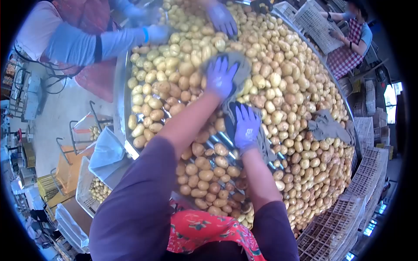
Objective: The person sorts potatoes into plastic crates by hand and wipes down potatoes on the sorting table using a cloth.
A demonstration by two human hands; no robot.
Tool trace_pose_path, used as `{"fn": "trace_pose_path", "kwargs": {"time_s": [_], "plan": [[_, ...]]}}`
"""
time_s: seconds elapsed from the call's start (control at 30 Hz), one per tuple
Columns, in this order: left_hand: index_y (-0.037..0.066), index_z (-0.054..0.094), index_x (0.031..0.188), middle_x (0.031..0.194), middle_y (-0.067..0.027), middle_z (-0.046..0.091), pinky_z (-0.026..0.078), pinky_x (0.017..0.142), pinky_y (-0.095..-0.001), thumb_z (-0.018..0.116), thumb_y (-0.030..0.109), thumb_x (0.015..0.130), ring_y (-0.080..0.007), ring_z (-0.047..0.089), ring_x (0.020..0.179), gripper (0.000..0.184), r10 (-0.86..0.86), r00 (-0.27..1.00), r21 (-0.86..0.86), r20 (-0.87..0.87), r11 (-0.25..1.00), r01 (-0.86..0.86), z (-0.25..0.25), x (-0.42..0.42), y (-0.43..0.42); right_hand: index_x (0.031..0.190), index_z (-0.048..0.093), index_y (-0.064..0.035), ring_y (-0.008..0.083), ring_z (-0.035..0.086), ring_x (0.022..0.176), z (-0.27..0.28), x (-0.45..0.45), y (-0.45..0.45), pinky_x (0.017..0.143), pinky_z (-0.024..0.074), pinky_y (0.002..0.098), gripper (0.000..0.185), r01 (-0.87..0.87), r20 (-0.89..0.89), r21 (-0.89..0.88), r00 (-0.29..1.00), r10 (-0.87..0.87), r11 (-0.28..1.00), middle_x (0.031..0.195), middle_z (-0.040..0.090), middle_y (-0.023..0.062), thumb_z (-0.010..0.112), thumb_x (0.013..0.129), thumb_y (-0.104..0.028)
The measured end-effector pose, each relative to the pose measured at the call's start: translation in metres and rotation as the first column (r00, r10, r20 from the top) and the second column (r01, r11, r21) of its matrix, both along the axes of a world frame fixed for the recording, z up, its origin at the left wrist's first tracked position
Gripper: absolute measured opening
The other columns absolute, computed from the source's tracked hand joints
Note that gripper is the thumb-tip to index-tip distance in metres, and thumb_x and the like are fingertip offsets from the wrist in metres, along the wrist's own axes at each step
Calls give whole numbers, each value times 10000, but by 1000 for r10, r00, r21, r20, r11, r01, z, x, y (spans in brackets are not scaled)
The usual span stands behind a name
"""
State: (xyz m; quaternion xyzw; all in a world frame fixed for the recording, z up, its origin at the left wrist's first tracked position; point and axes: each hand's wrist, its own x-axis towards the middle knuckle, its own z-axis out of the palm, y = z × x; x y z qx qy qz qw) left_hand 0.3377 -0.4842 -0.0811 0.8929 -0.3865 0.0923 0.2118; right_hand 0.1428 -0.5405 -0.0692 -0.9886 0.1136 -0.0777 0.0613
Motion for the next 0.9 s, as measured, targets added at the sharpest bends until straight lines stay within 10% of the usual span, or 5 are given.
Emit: {"fn": "trace_pose_path", "kwargs": {"time_s": [0.2, 0.4, 0.57, 0.73, 0.9], "plan": [[223, 454, 1378, 1437, -210, 378, 183, 1104, -566, 542, 165, 816, -386, 313, 1359, 572, -154, 986, 301, -66, 939, 167, 9, -33, 116, 1290, 530, -118, 292, 468, 1237, -3, -1, -1, 1032, 318, 483, 453, 2, 26, 0, 1000, -2, 1000, 1336, 521, 89, 449, 845, -146], [213, 378, 1422, 1463, -190, 349, 132, 1119, -583, 496, 92, 832, -359, 278, 1387, 613, 160, 973, 167, -166, 977, -132, 16, -23, 48, 1227, 552, -88, 306, 514, 1170, 0, 15, 0, 995, 371, 437, 394, 60, 39, 37, 997, -61, 998, 1248, 562, 131, 438, 851, -110], [151, 399, 1403, 1445, -179, 371, 155, 1115, -584, 496, 38, 792, -350, 271, 1390, 629, -149, 974, 214, -168, 959, 184, 41, -104, 175, 1245, 561, -92, 346, 578, 1027, 63, -32, 29, 886, 439, 431, 416, -117, 239, 624, 970, -47, 772, 1130, 608, 179, 486, 836, -102], [125, 537, 1273, 1416, -149, 412, 157, 1122, -579, 495, 114, 807, -326, 323, 1364, 468, -220, 950, 418, -221, 859, 296, 35, -164, 264, 1242, 562, -145, 244, 484, 1174, 11, -113, 77, 939, 355, 463, 474, -243, -61, -43, 969, 240, 969, 1276, 516, 81, 567, 775, -228], [118, 506, 1300, 1440, -153, 392, 163, 1112, -564, 528, 118, 797, -332, 282, 1385, 503, -75, 995, 278, -64, 956, 90, -1, -93, 193, 1110, 568, -113, 277, 557, 1049, 36, -15, 66, 859, 416, 453, 372, -63, -86, 53, 994, 68, 997, 1076, 599, 79, 604, 777, -274]]}}
